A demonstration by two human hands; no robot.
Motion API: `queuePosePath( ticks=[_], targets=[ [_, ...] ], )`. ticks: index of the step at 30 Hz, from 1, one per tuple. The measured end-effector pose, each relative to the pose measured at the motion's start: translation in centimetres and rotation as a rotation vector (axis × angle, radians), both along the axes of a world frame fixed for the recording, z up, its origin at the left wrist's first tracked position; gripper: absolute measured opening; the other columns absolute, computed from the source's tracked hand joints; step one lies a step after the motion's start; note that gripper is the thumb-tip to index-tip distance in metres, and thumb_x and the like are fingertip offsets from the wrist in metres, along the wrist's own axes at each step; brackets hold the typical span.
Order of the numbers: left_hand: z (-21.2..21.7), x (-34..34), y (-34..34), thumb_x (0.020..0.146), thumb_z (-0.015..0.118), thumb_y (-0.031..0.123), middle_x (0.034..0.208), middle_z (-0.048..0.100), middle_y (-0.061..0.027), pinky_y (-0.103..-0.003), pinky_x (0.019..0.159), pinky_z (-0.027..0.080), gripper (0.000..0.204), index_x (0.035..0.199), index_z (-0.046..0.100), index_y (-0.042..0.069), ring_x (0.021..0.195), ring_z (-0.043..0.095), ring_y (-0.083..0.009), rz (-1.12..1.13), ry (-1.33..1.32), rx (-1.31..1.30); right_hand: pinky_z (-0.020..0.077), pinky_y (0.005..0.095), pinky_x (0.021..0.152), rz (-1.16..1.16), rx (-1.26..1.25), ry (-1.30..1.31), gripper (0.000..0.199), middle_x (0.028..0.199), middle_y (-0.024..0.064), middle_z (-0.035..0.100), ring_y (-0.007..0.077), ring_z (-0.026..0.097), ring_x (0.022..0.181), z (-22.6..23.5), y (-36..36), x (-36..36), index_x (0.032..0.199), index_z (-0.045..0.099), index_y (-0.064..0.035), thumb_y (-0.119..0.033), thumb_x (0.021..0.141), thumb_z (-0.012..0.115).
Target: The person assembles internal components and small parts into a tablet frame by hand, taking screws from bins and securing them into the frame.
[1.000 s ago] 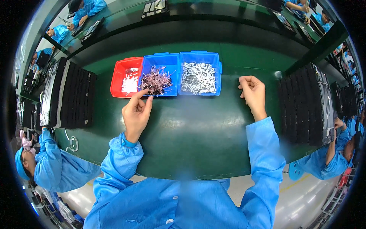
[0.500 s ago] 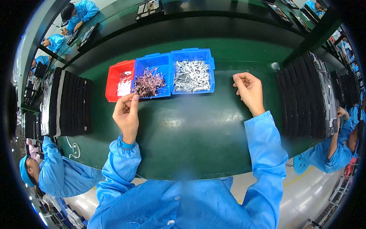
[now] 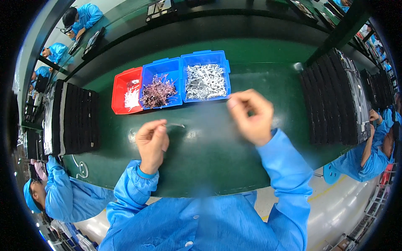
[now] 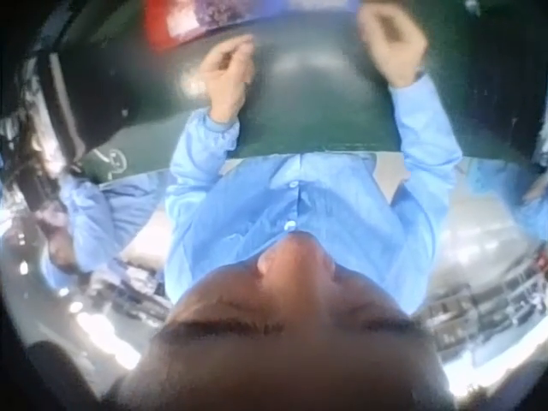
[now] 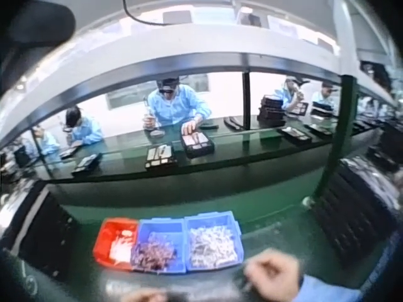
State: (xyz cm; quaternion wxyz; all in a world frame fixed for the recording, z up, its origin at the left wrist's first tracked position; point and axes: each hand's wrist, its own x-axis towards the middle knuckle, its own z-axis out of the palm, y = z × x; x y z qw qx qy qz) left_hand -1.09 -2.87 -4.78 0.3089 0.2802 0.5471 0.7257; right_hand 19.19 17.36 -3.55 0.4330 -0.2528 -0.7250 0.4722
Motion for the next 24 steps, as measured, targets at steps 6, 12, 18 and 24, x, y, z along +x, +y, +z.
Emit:
queuePosePath(
  ticks=[6,12,18,24],
  targets=[
    [-0.7,1.8,0.0,0.096,0.070,0.000,0.082,0.067,-0.0026,-0.020,0.047,0.036,0.015,0.110,0.076,0.000,0.056,0.050,-0.0026,-0.249,-0.102,0.013,0.0442,0.0182,0.051,0.426,-0.082,-0.050,0.020,0.092,0.0077,0.073,0.0031,0.061,0.064,0.7,-6.7,-2.2,0.110,0.072,0.0010,-0.004,0.090,0.076],
    [-0.4,2.2,0.2,0.097,0.069,0.000,0.082,0.067,0.0001,-0.019,0.049,0.034,0.014,0.110,0.075,0.001,0.059,0.049,-0.0008,-0.265,-0.062,-0.009,0.0417,0.0184,0.051,0.428,-0.392,0.015,0.007,0.087,0.0034,0.071,0.0019,0.058,0.063,-0.2,-7.7,-2.5,0.099,0.071,0.0001,-0.004,0.094,0.073],
    [-0.9,2.1,0.2,0.100,0.067,0.002,0.075,0.063,0.0045,-0.019,0.048,0.029,0.012,0.111,0.072,0.001,0.057,0.045,0.0009,-0.216,-0.091,-0.017,0.0386,0.0184,0.051,0.412,-0.122,-0.043,0.002,0.084,0.0019,0.069,0.0012,0.054,0.061,-0.5,-7.3,-2.4,0.093,0.071,-0.0016,-0.002,0.092,0.073],
    [-0.7,1.6,0.2,0.099,0.069,0.004,0.072,0.061,0.0044,-0.020,0.046,0.029,0.013,0.111,0.073,0.001,0.054,0.043,0.0000,-0.180,-0.136,-0.026,0.0380,0.0176,0.049,0.380,-0.165,-0.060,0.007,0.087,0.0022,0.070,0.0004,0.055,0.062,-0.6,-7.5,-2.2,0.097,0.073,-0.0022,-0.001,0.090,0.074]
  ],
)
